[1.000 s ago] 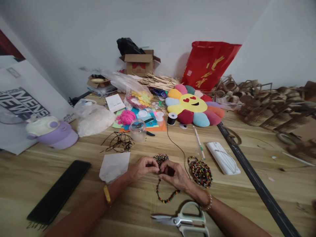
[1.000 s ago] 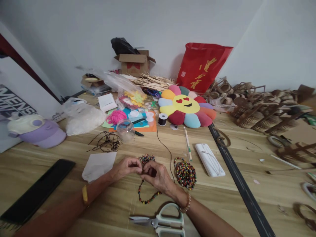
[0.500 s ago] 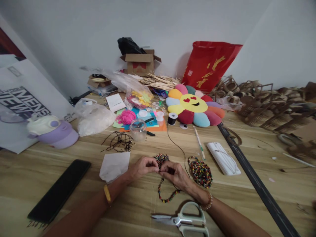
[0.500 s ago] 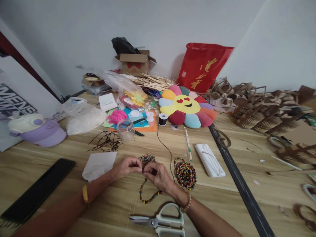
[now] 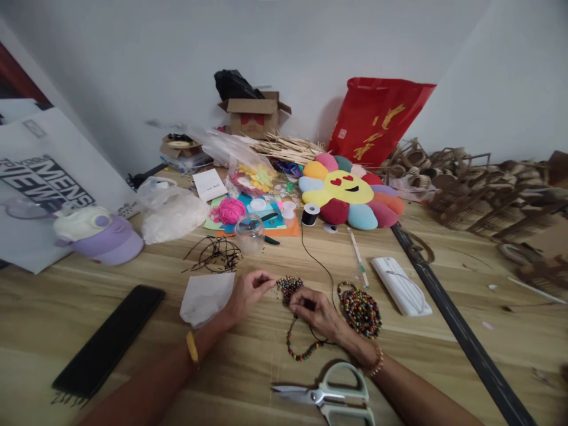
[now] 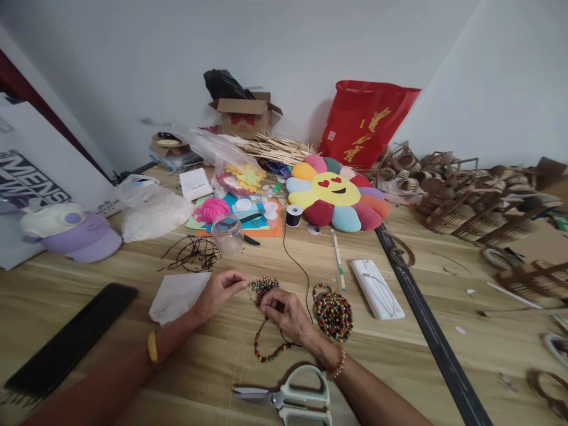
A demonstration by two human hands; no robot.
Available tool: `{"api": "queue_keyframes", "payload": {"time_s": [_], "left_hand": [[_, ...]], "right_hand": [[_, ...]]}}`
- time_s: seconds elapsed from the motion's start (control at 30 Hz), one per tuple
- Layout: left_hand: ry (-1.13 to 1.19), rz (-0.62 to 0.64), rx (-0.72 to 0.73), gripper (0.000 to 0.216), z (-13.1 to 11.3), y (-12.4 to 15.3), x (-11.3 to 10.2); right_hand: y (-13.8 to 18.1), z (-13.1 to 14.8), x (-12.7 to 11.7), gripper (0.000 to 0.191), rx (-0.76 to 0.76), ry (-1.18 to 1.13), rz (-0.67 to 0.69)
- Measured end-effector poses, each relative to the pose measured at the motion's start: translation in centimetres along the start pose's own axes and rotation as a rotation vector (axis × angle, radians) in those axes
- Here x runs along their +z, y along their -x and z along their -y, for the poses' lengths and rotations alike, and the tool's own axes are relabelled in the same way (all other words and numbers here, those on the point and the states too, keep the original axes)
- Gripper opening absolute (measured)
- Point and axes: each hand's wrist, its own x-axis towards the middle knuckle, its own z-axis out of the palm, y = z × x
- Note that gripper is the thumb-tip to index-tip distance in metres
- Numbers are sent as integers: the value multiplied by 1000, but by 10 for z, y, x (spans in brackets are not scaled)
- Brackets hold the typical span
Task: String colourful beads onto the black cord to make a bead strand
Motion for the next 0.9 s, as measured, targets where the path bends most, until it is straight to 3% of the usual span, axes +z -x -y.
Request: {"api": "queue_keyframes", "payload": {"time_s": [0.2, 0.47, 0.7, 0.9], "left_hand": [[-322, -43, 175, 12, 1, -3, -2], [-648, 46, 266, 13, -3, -2, 2], [-662, 77, 264, 11, -5, -1, 1], [-493, 147, 215, 11, -8, 5, 1]], "right_hand": [[-1, 1, -1, 19, 33, -36, 58], [-1, 3, -3, 12, 43, -15, 72], [0, 1, -2, 12, 28, -11, 64], [-1, -2, -1, 16, 35, -30, 47]]}}
